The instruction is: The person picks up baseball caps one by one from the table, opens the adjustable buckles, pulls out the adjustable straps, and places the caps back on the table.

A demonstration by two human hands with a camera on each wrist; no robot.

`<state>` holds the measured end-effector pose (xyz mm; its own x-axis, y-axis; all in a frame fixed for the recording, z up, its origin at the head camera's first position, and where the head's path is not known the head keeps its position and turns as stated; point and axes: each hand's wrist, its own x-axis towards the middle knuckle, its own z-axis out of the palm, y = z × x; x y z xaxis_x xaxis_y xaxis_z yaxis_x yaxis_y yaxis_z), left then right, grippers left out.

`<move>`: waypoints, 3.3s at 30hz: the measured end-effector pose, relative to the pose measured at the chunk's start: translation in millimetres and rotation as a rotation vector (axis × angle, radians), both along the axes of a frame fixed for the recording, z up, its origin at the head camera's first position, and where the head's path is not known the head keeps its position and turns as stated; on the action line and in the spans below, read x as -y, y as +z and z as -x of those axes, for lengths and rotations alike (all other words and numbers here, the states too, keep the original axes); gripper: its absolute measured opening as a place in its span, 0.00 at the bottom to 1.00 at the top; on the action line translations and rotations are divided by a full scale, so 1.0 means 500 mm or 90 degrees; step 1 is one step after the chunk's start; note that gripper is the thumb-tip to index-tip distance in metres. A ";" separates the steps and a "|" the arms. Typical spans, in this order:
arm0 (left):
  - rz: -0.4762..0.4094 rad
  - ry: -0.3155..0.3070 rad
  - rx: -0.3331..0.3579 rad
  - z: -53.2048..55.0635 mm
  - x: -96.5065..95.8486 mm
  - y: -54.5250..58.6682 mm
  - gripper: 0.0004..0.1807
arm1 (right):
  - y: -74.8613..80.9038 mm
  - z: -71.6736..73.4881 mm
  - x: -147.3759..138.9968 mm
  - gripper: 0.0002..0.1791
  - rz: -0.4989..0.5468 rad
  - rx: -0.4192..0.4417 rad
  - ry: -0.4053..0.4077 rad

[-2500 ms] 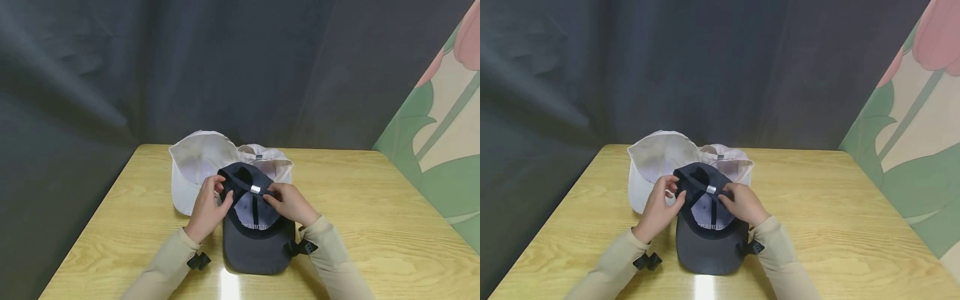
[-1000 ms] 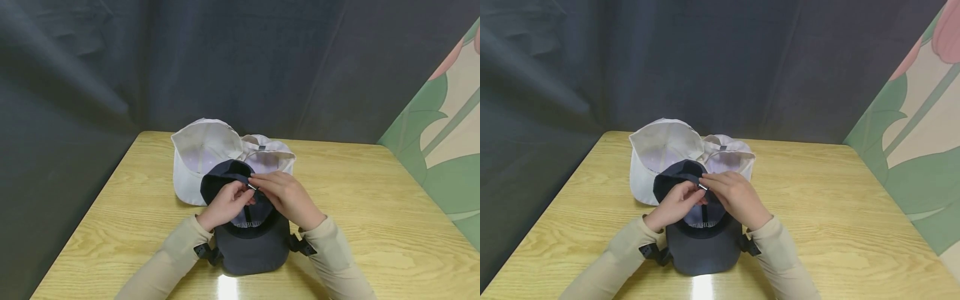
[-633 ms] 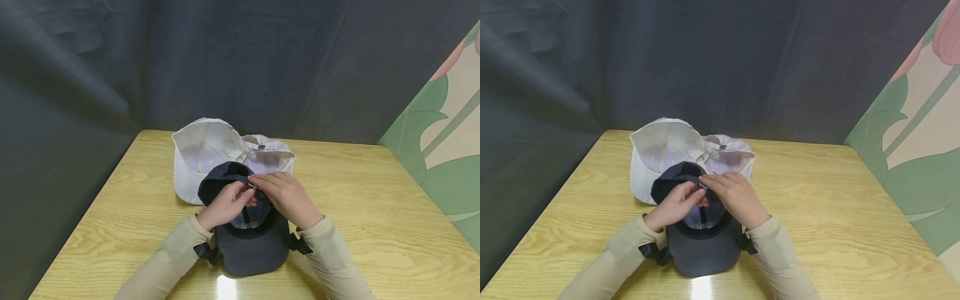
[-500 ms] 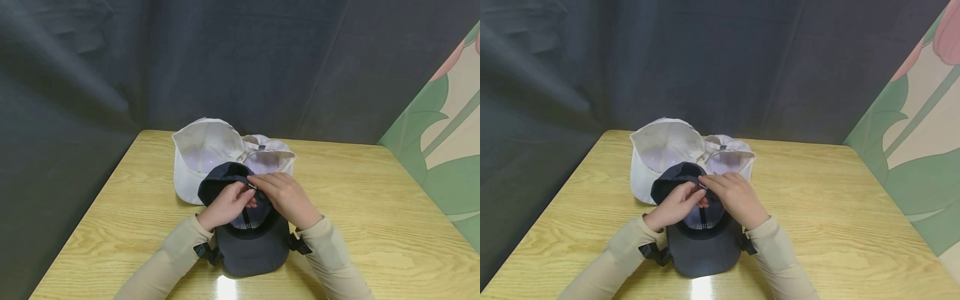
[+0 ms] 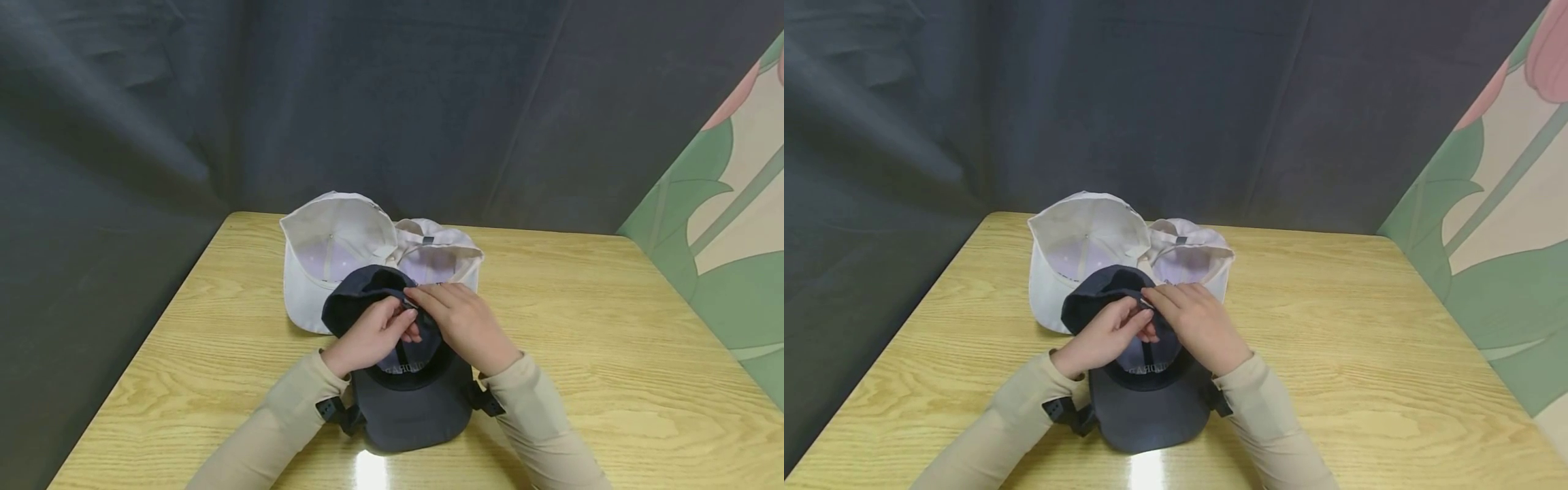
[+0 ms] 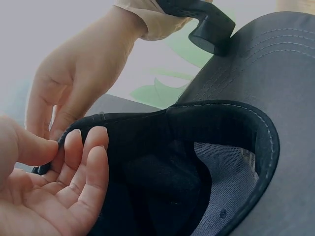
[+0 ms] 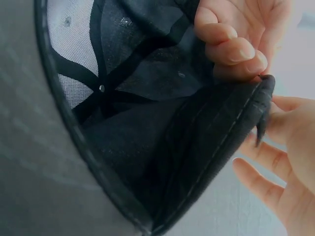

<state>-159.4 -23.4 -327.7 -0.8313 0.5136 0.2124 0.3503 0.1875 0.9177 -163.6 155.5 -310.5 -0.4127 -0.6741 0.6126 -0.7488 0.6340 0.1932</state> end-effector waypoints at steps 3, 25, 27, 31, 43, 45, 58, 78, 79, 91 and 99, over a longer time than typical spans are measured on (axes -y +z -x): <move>-0.004 -0.002 0.003 0.000 0.000 -0.001 0.10 | -0.001 -0.001 0.002 0.22 -0.005 0.000 -0.006; 0.006 -0.016 0.020 -0.004 0.002 0.005 0.10 | 0.006 -0.009 0.006 0.19 -0.007 0.002 -0.021; 0.009 -0.015 0.019 -0.003 0.001 0.004 0.10 | 0.005 -0.010 0.006 0.19 -0.006 0.003 -0.021; 0.009 -0.016 0.019 -0.003 0.001 0.003 0.10 | 0.005 -0.010 0.005 0.19 -0.007 0.005 -0.022; 0.019 -0.019 0.020 -0.002 0.000 0.001 0.10 | 0.005 -0.010 0.003 0.18 -0.011 0.015 -0.026; 0.021 -0.018 0.018 -0.002 0.000 0.000 0.10 | 0.005 -0.010 0.004 0.18 -0.009 0.016 -0.025; 0.083 -0.009 -0.040 -0.009 -0.005 -0.007 0.10 | 0.005 -0.007 0.006 0.15 0.027 0.011 -0.014; -0.095 0.057 0.050 0.002 -0.006 -0.003 0.12 | 0.030 -0.014 -0.043 0.18 0.039 0.302 -0.096; -0.094 0.059 0.049 0.002 -0.005 -0.002 0.12 | 0.029 -0.014 -0.042 0.18 0.040 0.291 -0.093; 0.052 0.297 -0.288 0.021 0.063 0.033 0.06 | 0.026 -0.004 -0.045 0.16 0.060 0.259 -0.092; 0.237 0.249 -0.343 0.042 0.082 0.020 0.13 | 0.023 0.003 -0.051 0.17 0.071 0.274 -0.090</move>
